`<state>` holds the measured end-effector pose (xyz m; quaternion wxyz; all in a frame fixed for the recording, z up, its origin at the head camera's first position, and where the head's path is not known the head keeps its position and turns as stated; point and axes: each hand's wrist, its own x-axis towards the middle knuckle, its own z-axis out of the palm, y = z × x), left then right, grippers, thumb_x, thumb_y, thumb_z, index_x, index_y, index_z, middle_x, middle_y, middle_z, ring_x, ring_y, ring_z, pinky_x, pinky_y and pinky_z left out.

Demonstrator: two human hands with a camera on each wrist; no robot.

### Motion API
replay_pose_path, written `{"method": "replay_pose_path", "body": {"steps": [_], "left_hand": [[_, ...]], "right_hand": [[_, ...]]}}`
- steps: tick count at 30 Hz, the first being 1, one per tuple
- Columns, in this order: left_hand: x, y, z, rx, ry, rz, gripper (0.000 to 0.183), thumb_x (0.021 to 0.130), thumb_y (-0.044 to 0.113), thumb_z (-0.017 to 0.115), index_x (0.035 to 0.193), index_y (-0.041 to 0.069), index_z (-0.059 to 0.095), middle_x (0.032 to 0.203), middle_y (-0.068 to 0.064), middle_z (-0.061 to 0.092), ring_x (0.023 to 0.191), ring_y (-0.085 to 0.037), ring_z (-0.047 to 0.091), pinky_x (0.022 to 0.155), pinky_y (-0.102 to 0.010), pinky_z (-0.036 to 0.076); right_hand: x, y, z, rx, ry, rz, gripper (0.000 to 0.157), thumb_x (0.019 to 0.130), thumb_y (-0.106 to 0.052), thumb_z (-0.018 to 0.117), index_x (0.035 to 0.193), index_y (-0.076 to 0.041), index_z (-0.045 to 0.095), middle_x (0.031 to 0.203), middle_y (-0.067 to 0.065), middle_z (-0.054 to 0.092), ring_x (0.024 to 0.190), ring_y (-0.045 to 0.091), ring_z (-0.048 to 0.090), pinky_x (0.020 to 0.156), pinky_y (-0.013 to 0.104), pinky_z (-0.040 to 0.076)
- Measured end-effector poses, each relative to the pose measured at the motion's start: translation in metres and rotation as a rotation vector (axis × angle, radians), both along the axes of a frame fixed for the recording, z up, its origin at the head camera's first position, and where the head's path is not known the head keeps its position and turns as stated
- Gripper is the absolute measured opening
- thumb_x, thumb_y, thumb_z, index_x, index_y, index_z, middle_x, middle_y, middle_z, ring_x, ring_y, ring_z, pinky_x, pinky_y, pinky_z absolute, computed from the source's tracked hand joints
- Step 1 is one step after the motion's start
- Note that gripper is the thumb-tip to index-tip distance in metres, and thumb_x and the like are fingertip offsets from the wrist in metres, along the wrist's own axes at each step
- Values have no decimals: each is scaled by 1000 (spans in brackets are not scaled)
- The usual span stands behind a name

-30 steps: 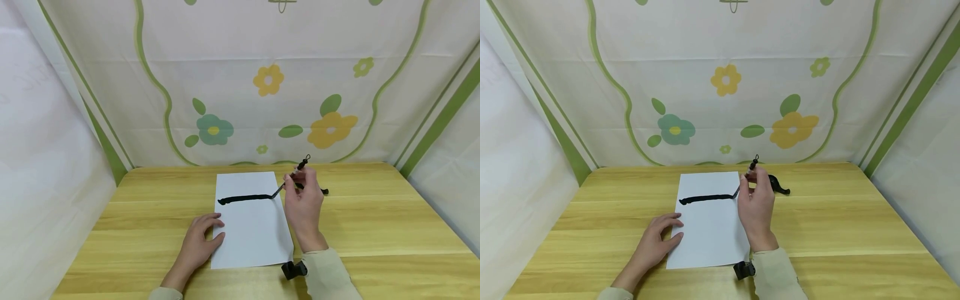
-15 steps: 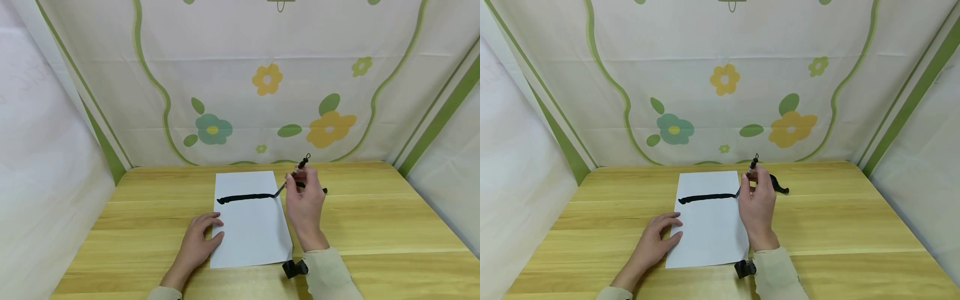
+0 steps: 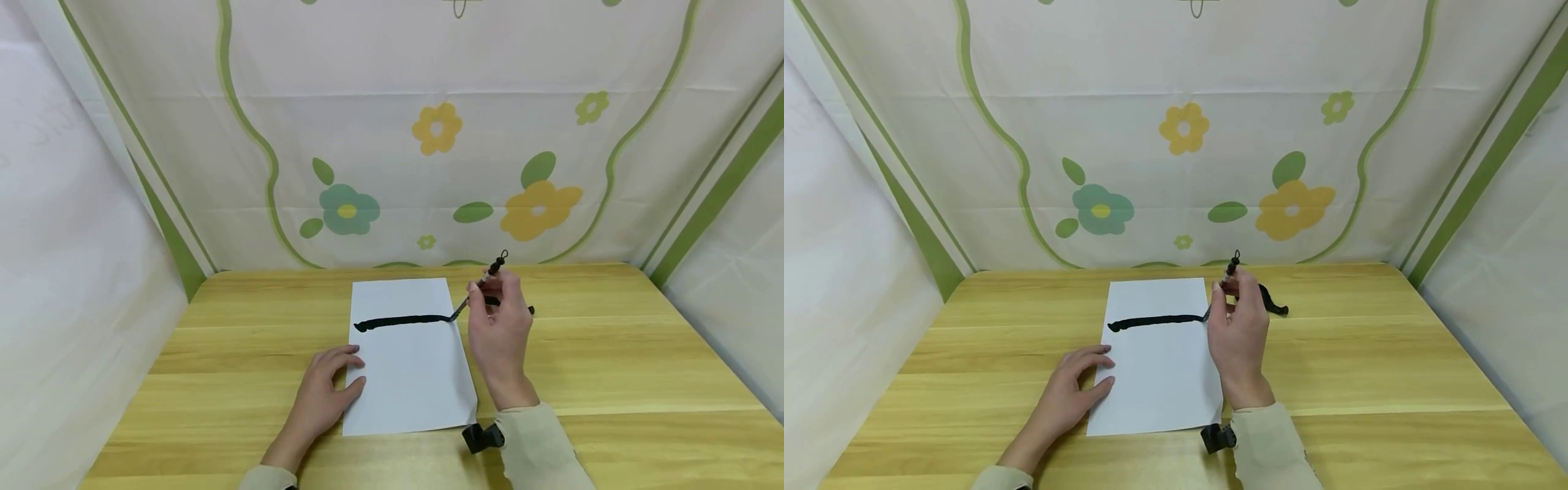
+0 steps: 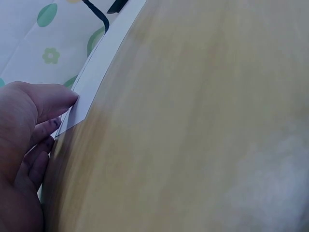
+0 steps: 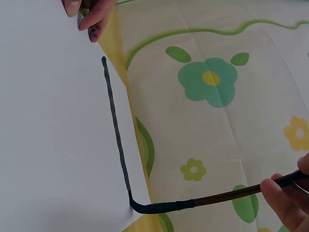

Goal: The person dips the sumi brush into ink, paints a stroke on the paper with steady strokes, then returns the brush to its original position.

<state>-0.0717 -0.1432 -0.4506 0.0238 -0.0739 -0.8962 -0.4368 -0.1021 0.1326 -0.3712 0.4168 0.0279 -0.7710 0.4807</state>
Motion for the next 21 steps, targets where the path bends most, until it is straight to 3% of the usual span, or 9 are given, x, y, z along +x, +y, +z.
{"method": "replay_pose_path", "body": {"steps": [13, 21], "left_hand": [[0, 0, -1, -13, 38, -3, 19, 92, 10, 84, 104, 24, 79, 143, 3, 71, 139, -29, 56, 118, -57, 45], [0, 0, -2, -3, 18, -2, 19, 92, 11, 84, 104, 24, 79, 143, 4, 71, 140, -27, 56, 120, -56, 44]], "right_hand": [[0, 1, 1, 3, -15, -15, 21, 103, -1, 68, 121, 4, 61, 103, 19, 74, 87, 29, 74, 74, 4, 50], [0, 1, 2, 21, 11, -24, 19, 103, -3, 68, 120, 4, 61, 102, 18, 74, 85, 30, 75, 73, 5, 50]]}}
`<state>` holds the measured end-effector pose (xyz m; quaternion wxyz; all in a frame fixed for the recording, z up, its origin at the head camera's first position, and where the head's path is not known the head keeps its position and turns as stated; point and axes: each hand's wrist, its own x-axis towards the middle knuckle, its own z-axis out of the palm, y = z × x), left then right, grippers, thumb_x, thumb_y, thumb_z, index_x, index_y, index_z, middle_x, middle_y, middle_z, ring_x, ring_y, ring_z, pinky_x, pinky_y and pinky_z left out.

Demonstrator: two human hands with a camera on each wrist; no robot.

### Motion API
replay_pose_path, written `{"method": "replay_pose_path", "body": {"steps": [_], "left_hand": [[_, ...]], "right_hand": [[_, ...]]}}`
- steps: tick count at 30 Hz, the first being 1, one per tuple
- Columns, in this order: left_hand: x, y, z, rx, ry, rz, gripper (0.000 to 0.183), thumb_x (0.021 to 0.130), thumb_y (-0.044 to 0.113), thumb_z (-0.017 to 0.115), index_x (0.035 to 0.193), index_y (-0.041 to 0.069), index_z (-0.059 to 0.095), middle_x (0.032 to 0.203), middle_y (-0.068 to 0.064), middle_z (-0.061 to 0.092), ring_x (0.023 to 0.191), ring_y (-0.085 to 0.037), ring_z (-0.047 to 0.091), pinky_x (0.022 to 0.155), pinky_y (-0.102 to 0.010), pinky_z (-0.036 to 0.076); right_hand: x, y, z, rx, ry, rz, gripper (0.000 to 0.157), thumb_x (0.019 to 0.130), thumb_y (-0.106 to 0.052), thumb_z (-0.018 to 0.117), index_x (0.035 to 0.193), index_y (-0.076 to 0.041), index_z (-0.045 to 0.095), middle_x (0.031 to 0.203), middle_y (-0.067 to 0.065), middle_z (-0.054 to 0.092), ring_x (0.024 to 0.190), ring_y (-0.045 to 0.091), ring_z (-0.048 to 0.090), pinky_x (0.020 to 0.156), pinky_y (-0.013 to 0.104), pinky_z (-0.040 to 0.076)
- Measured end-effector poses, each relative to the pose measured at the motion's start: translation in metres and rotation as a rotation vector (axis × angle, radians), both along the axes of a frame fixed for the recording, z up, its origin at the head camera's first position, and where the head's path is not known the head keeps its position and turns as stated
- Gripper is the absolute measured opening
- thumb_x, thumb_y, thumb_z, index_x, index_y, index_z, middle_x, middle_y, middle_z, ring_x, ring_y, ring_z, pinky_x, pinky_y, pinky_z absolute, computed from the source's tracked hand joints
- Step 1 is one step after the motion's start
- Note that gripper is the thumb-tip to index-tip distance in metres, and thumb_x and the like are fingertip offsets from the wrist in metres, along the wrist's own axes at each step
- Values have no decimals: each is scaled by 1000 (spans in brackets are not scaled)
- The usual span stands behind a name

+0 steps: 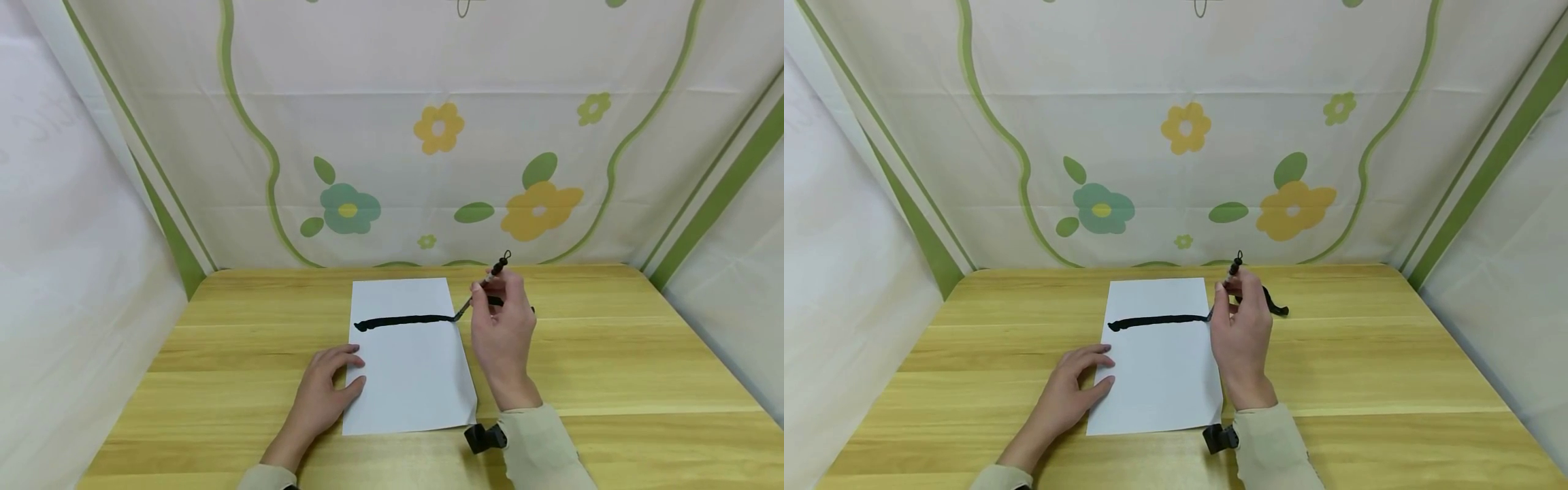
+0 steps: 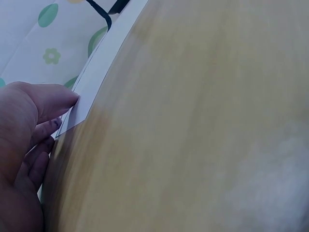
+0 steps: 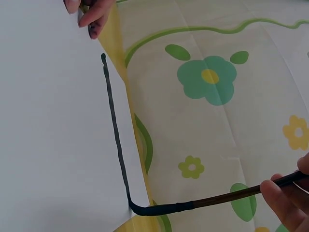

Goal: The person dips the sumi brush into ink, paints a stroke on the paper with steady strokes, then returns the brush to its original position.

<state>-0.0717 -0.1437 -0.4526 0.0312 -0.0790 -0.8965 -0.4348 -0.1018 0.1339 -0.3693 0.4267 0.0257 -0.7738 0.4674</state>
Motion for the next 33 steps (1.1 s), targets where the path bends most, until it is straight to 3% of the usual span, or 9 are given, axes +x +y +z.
{"method": "replay_pose_path", "body": {"steps": [15, 24, 30, 33], "left_hand": [[3, 0, 2, -2, 18, -12, 17, 93, 11, 83, 104, 24, 79, 143, 2, 71, 139, -29, 56, 118, -59, 45], [3, 0, 4, 17, -1, -18, 16, 94, 12, 83, 104, 24, 78, 144, 3, 70, 140, -28, 55, 119, -58, 44], [2, 0, 3, 15, 4, -15, 17, 93, 11, 83, 104, 23, 78, 144, 3, 70, 140, -28, 56, 119, -58, 44], [2, 0, 3, 15, -6, -9, 18, 93, 10, 83, 104, 23, 78, 144, 3, 70, 141, -28, 55, 120, -57, 44]], "right_hand": [[2, 1, 2, -2, -2, -5, 20, 103, -2, 68, 120, 3, 62, 102, 18, 74, 86, 29, 75, 73, 6, 51], [1, 3, 1, 8, 2, -13, 21, 102, 0, 69, 122, 4, 61, 103, 18, 73, 87, 17, 71, 72, 8, 52], [1, 5, 3, 8, -9, -8, 22, 103, -2, 68, 122, 3, 61, 103, 19, 73, 88, 22, 73, 73, 7, 52], [1, 7, 5, 6, 3, -16, 21, 103, -1, 68, 121, 5, 61, 103, 19, 73, 88, 18, 72, 72, 5, 51]]}}
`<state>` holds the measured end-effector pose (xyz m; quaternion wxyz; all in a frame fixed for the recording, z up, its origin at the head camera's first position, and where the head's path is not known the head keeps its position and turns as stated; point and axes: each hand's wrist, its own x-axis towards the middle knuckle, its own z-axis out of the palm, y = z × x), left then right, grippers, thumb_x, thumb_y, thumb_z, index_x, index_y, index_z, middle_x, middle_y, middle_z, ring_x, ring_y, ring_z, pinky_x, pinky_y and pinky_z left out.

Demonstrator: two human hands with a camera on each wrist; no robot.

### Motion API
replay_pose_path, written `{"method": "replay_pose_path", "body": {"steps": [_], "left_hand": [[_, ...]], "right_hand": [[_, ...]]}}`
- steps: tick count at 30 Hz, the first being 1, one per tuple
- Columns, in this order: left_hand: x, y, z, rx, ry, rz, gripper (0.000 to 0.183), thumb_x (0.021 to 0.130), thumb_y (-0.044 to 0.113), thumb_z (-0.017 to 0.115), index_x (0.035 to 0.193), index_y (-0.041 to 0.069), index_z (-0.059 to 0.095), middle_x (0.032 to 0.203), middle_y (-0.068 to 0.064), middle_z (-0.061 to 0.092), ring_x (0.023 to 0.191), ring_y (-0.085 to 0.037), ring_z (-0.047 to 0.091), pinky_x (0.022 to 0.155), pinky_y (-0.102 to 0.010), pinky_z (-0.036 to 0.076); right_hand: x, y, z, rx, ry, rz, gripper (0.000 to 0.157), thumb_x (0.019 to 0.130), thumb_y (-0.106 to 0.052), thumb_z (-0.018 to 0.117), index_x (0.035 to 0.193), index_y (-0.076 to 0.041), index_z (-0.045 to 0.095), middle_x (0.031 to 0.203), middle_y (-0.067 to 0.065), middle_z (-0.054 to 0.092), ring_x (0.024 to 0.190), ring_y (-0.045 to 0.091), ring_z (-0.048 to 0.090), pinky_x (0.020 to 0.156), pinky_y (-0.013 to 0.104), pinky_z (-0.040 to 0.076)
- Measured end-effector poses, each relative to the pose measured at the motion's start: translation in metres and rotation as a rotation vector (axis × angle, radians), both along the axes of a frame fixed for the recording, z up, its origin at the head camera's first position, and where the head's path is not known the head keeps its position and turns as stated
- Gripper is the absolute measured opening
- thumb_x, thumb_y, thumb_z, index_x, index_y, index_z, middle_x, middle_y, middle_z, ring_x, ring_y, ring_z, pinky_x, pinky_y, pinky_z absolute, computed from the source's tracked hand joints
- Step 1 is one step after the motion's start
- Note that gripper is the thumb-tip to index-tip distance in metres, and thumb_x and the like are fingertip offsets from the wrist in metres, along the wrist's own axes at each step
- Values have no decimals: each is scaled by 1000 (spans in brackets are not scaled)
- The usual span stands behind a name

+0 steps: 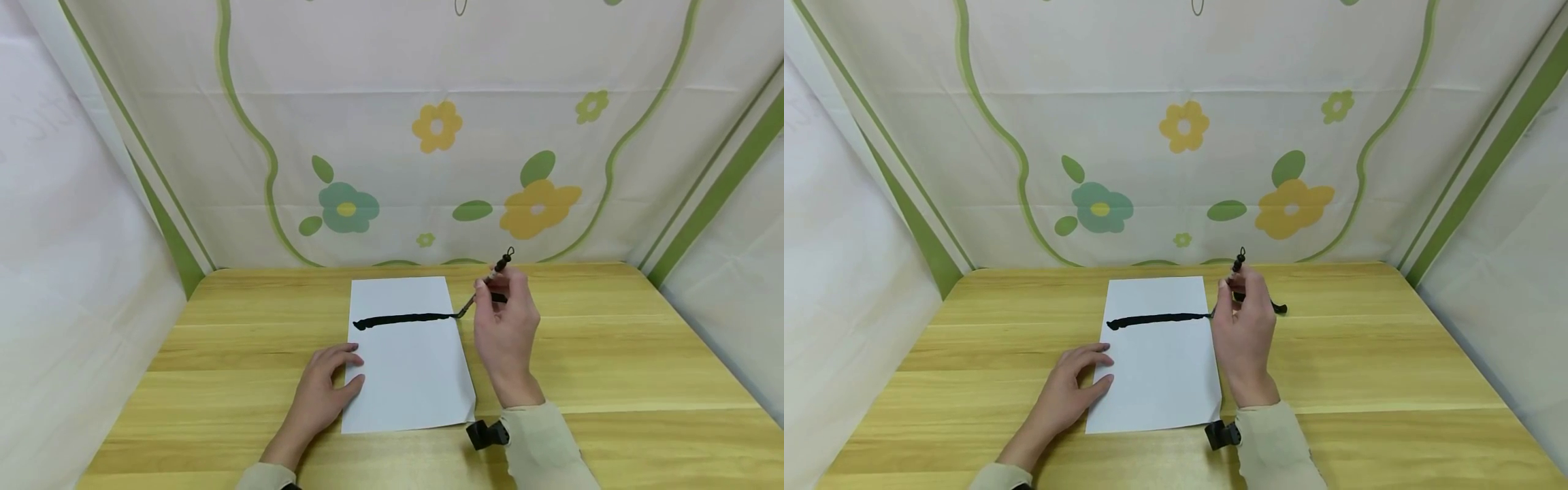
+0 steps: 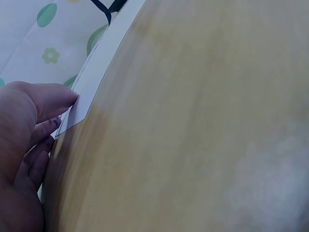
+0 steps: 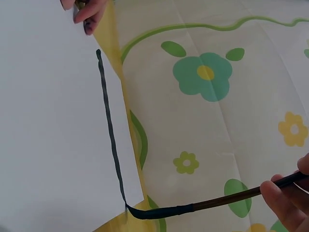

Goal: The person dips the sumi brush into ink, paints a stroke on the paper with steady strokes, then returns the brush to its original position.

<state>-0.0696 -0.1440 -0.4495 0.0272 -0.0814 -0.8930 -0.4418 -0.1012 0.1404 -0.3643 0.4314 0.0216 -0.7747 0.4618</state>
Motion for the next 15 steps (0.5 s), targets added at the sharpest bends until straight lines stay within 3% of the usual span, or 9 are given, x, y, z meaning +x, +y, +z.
{"method": "replay_pose_path", "body": {"steps": [7, 15], "left_hand": [[-1, 0, -1, -12, 19, -1, 18, 93, 11, 83, 104, 23, 78, 143, 3, 71, 139, -29, 56, 118, -58, 45], [0, 0, -2, -12, 37, -2, 18, 92, 10, 84, 103, 23, 78, 143, 2, 71, 138, -29, 57, 117, -58, 46]], "right_hand": [[2, 6, 7, -54, 13, -17, 21, 103, -2, 68, 121, 6, 61, 105, 18, 72, 94, -3, 67, 71, 5, 52], [4, 8, 10, -79, 18, 4, 24, 103, -1, 68, 126, 6, 61, 106, 19, 71, 96, -1, 68, 72, 6, 54]]}}
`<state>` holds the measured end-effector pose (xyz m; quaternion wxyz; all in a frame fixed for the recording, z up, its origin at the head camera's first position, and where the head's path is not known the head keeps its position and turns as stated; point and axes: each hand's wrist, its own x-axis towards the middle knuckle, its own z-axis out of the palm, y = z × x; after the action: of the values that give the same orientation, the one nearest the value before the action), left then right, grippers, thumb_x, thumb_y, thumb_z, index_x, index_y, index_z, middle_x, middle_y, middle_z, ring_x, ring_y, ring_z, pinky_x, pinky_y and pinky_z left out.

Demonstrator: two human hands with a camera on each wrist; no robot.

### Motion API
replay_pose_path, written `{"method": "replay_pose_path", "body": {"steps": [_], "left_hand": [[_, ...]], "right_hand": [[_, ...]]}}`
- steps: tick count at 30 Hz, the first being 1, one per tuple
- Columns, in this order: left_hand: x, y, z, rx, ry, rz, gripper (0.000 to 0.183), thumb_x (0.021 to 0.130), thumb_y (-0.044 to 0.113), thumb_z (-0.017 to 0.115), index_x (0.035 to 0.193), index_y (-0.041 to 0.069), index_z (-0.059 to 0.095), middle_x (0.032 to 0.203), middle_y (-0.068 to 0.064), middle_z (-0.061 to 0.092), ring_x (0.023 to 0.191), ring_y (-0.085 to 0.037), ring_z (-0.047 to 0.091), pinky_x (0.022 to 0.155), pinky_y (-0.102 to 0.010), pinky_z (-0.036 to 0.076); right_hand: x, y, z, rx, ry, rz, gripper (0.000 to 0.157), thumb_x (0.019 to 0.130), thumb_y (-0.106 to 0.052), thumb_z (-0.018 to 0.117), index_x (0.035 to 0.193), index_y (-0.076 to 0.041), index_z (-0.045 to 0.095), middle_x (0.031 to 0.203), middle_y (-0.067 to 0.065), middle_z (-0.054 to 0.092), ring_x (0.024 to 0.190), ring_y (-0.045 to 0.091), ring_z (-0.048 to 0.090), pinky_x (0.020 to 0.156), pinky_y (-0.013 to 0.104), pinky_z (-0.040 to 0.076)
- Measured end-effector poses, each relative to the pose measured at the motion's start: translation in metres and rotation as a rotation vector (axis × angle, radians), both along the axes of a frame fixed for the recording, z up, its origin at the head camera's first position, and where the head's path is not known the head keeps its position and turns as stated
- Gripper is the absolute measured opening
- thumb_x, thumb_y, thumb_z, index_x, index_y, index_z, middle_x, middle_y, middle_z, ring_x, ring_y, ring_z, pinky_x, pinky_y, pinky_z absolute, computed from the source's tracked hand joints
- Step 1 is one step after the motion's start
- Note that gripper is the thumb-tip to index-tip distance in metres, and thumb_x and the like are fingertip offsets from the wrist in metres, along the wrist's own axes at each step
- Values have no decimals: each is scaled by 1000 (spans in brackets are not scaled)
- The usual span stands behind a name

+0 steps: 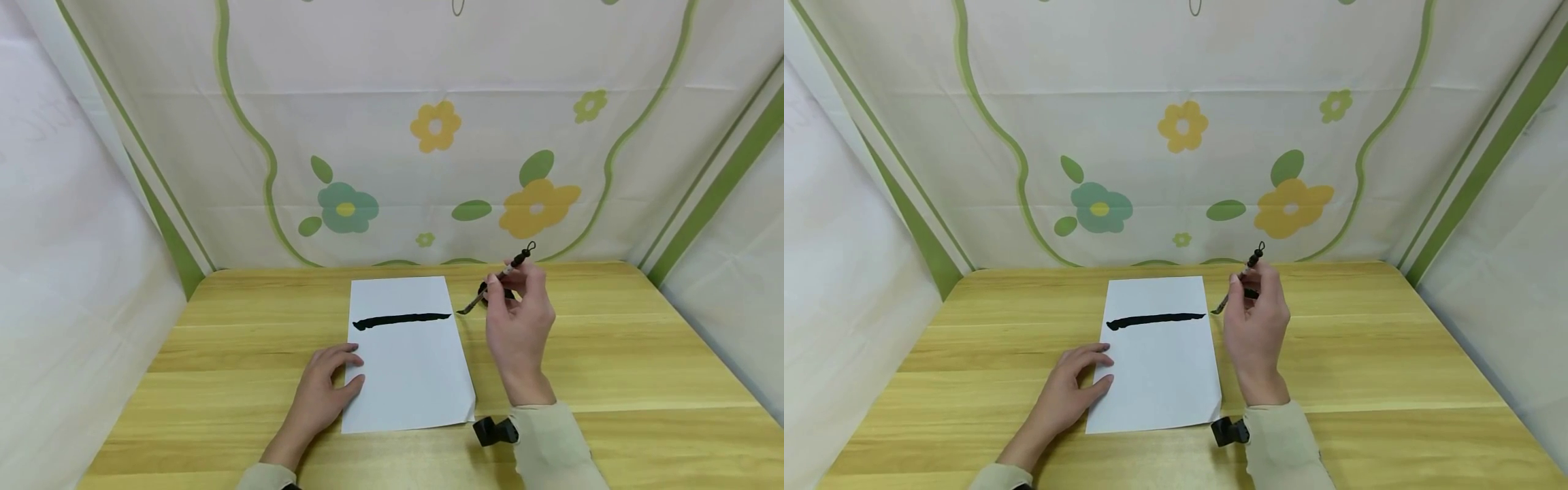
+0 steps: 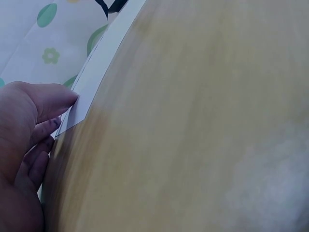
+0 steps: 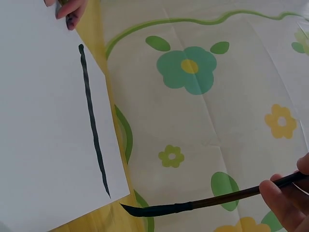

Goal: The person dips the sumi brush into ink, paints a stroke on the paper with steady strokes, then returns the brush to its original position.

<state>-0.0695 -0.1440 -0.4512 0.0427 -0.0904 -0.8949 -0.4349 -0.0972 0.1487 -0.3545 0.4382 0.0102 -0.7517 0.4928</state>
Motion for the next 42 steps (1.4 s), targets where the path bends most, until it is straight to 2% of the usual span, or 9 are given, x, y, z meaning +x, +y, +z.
{"method": "replay_pose_path", "body": {"steps": [9, 15, 20, 25, 28, 33, 42], "left_hand": [[0, 0, 1, 7, -17, -3, 17, 93, 11, 83, 104, 23, 78, 144, 3, 71, 138, -28, 56, 117, -58, 45], [-1, 1, 0, 2, -35, 0, 18, 93, 11, 83, 105, 24, 78, 144, 4, 70, 140, -26, 55, 119, -56, 44], [0, 2, 0, -8, -16, 0, 18, 93, 11, 83, 104, 24, 78, 144, 3, 71, 138, -27, 56, 118, -57, 45], [2, 2, 0, -7, 0, -5, 18, 92, 10, 83, 104, 23, 79, 143, 3, 71, 138, -29, 57, 117, -58, 46], [2, 2, 0, -4, -11, -4, 19, 92, 10, 84, 105, 23, 79, 143, 3, 71, 139, -29, 56, 118, -58, 45], [1, 3, 0, -2, -36, 2, 19, 92, 10, 84, 105, 23, 78, 145, 3, 70, 141, -28, 55, 120, -56, 44], [3, 3, 1, -9, 5, -7, 18, 93, 11, 83, 105, 24, 79, 143, 3, 71, 137, -28, 57, 117, -57, 46]], "right_hand": [[1, 0, 1, -55, -13, 8, 28, 103, -2, 68, 129, 5, 60, 106, 17, 69, 96, -1, 70, 75, 8, 57], [1, 2, 2, -122, -29, 34, 30, 103, 1, 67, 130, 7, 57, 107, 10, 68, 96, 1, 72, 77, 12, 61], [2, 2, 5, -194, -25, 77, 32, 105, -4, 66, 132, 6, 53, 104, 3, 66, 95, 11, 76, 77, 18, 64], [2, 3, 8, -284, -37, 111, 30, 104, -4, 67, 129, -5, 52, 101, 2, 65, 95, 22, 78, 76, 24, 65], [2, 3, 8, -340, -53, 120, 31, 102, -1, 67, 128, -11, 52, 102, 4, 64, 94, 24, 78, 75, 26, 66], [1, 6, 9, -403, -75, 133, 35, 101, 1, 68, 129, -13, 52, 105, 8, 62, 94, 26, 78, 75, 29, 67], [0, 16, 8, -575, -117, 199, 37, 102, 0, 69, 131, -11, 49, 105, 12, 57, 93, 28, 79, 77, 34, 68]]}}
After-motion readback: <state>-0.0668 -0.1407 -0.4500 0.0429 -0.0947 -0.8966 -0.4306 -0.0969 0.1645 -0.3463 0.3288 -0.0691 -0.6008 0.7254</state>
